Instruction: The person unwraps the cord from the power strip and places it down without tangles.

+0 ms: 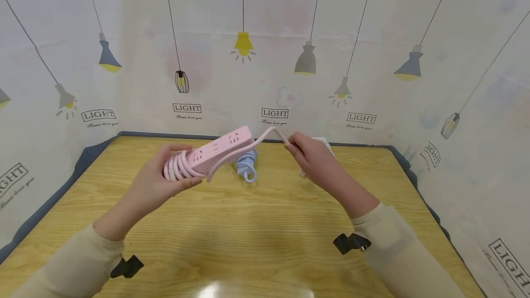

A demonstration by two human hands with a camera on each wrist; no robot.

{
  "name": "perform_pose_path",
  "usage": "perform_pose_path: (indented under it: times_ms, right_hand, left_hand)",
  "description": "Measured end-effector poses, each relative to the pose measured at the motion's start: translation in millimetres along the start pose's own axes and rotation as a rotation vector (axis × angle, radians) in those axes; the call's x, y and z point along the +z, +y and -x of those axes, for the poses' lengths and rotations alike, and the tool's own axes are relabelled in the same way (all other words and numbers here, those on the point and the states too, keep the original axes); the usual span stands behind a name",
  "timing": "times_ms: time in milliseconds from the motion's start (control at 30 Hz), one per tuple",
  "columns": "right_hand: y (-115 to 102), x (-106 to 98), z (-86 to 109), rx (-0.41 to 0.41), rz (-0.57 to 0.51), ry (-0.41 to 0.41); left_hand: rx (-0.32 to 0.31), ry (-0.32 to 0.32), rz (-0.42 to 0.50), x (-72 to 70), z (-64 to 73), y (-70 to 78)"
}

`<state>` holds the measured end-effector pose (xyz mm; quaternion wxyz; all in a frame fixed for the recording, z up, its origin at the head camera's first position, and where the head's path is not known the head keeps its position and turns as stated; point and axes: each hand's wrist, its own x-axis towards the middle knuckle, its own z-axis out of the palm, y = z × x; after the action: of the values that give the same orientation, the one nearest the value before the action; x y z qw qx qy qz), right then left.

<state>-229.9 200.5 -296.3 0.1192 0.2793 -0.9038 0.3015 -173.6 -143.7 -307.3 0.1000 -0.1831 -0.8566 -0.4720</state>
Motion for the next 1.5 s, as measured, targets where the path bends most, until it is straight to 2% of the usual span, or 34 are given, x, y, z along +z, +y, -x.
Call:
perform_pose_path:
  times_ms: [133,233,400,600,700,867,1100,1233,1333,1500]
  right_hand:
    - [8.3,-2.2,5.0,-0.013,-0.003,-0.009]
    - [15.7,-5.3,8.3,-0.009,0.019,-0.012]
    - [28.5,-10.8,13.5,0.019,0.066,-0.016]
    - [42.0,-16.5,18.2,0.072,0.072,-0.024]
    - [44.8,-20.2,20.5,0.1,0.09,-0.021]
    - [47.2,-27.0,23.7,0.148,0.138,-0.019]
    - [53.9,-31.8,26.2,0.221,0.148,-0.021]
    - [55.1,-35.9,25.4,0.228,0.148,0.005]
    - [53.6,-39.3,23.9,0.227,0.16,0.008]
    - [48.0,-43.5,20.6,0.196,0.196,0.058]
  left_hand:
    - [-0.047,0.053,0.101,-6.0,-0.9,-2.6]
    - [-0.028,0.059,0.132,-8.3,-0.5,-3.8]
    - [0.049,0.018,0.12,-5.9,1.8,-5.7]
    - [0.045,0.01,0.12,-6.9,4.2,-8.7]
    - [0.059,-0.029,0.128,-7.9,5.5,-10.7]
    - [0.113,-0.103,0.086,-6.8,9.0,-15.5]
    - [0.203,-0.192,0.055,-6.9,12.6,-21.0]
    - [0.26,-0.259,-0.022,-4.0,14.2,-23.1]
    - [0.305,-0.271,-0.087,-0.9,14.1,-24.7]
    - [0.318,-0.252,-0.141,0.9,13.6,-27.7]
